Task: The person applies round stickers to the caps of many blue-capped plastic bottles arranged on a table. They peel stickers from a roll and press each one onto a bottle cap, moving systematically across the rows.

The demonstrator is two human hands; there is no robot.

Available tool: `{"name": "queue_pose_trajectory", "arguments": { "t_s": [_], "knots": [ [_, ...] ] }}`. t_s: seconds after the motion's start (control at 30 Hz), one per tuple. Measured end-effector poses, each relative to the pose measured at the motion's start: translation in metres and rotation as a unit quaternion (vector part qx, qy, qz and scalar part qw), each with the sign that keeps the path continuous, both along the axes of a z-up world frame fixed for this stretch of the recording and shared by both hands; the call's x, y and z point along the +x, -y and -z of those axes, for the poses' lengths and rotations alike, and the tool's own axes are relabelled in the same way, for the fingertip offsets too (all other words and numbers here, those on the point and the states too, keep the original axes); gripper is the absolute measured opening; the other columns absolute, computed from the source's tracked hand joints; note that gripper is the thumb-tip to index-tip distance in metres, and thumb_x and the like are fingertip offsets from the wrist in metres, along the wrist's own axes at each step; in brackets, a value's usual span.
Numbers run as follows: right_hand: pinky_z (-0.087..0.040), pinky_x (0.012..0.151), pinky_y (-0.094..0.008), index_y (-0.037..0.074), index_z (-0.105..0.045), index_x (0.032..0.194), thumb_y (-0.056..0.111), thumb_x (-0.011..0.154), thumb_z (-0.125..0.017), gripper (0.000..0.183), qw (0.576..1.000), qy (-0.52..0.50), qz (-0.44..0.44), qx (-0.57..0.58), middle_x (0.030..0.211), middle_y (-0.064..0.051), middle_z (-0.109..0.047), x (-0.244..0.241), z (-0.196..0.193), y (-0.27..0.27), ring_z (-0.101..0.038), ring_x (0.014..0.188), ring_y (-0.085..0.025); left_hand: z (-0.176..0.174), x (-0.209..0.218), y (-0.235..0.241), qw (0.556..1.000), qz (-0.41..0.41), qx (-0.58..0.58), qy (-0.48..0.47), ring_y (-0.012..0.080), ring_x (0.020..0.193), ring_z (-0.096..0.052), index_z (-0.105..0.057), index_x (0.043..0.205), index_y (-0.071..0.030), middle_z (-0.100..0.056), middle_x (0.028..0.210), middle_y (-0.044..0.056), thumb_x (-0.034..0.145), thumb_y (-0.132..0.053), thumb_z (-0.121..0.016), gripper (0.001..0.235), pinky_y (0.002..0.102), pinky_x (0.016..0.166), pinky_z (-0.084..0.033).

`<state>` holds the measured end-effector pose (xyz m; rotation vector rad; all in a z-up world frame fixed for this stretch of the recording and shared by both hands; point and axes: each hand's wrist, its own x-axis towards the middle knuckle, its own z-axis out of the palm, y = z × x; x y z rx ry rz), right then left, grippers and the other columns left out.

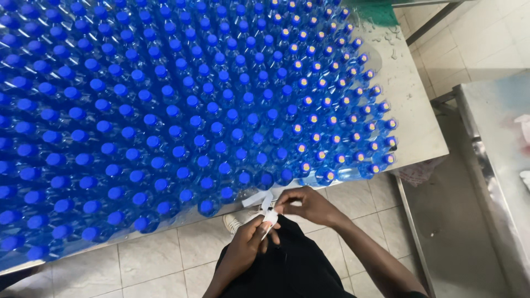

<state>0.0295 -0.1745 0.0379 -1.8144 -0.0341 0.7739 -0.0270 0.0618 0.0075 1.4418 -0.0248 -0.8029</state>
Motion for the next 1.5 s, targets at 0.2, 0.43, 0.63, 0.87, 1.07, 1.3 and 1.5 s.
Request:
{"name": "queue_pose_trajectory", "arguments": {
  "t_s": [0.2,0.43,0.63,0.87,1.07,1.3,1.5],
  "knots": [
    [-0.068,0.084,-0.036,0.013,-0.081,0.113,0.025,0.103,-0.073,0.018,0.957,0.246,0.074,-0.134,0.117,-0.008,-0.085,0.109,0.024,0.055,-0.083,0.101,-0.022,0.023,0.022,0.022,0.992,-0.102,-0.022,-0.063,0.0136,0.058,-0.061,-0.079,0.121,-0.004,-0.083,0.088,0.009,0.110,-0.032,-0.049,0.043,0.028,0.060,-0.047],
    [-0.060,0.084,-0.048,0.005,-0.077,0.124,0.019,0.113,-0.066,0.021,0.825,0.508,-0.064,-0.238,0.113,-0.012,-0.079,0.209,0.094,0.113,-0.072,0.104,-0.033,0.018,0.040,0.043,0.983,-0.153,-0.016,-0.099,0.0144,0.056,-0.061,-0.080,0.119,-0.003,-0.084,0.086,0.012,0.108,-0.036,-0.053,0.043,0.028,0.057,-0.044],
    [-0.062,0.090,-0.049,0.004,-0.073,0.126,0.015,0.113,-0.064,0.019,0.803,0.530,-0.119,-0.246,0.121,-0.016,-0.078,0.218,0.113,0.112,-0.075,0.109,-0.035,0.023,0.046,0.054,0.966,-0.218,-0.033,-0.136,0.0150,0.055,-0.059,-0.079,0.118,-0.002,-0.083,0.086,0.013,0.107,-0.037,-0.055,0.044,0.028,0.056,-0.042],
    [-0.064,0.093,-0.050,0.000,-0.071,0.129,0.007,0.111,-0.067,0.020,0.777,0.561,-0.146,-0.247,0.125,-0.020,-0.076,0.217,0.117,0.116,-0.075,0.111,-0.037,0.013,0.057,0.059,0.962,-0.234,-0.025,-0.135,0.0155,0.055,-0.059,-0.079,0.120,0.000,-0.082,0.085,0.014,0.109,-0.034,-0.053,0.044,0.028,0.056,-0.043],
    [-0.063,0.096,-0.052,0.000,-0.066,0.137,-0.003,0.103,-0.075,0.036,0.753,0.567,-0.195,-0.273,0.133,-0.023,-0.072,0.216,0.130,0.124,-0.073,0.117,-0.040,0.007,0.065,0.060,0.963,-0.227,-0.018,-0.144,0.0149,0.056,-0.059,-0.079,0.120,-0.001,-0.082,0.086,0.014,0.109,-0.033,-0.053,0.042,0.029,0.057,-0.045],
    [-0.061,0.097,-0.051,0.000,-0.067,0.138,-0.003,0.102,-0.076,0.038,0.759,0.554,-0.215,-0.266,0.137,-0.023,-0.070,0.214,0.117,0.124,-0.072,0.117,-0.040,0.013,0.068,0.059,0.969,-0.214,-0.015,-0.123,0.0138,0.055,-0.059,-0.079,0.118,-0.003,-0.083,0.086,0.012,0.110,-0.034,-0.051,0.042,0.028,0.056,-0.044],
    [-0.060,0.104,-0.058,0.006,-0.066,0.139,0.012,0.106,-0.074,0.034,0.746,0.560,-0.230,-0.277,0.139,-0.020,-0.070,0.215,0.111,0.125,-0.072,0.121,-0.038,0.010,0.072,0.056,0.970,-0.208,-0.013,-0.128,0.0137,0.057,-0.058,-0.079,0.118,-0.004,-0.082,0.087,0.011,0.109,-0.037,-0.051,0.044,0.028,0.057,-0.044]
  ]
}}
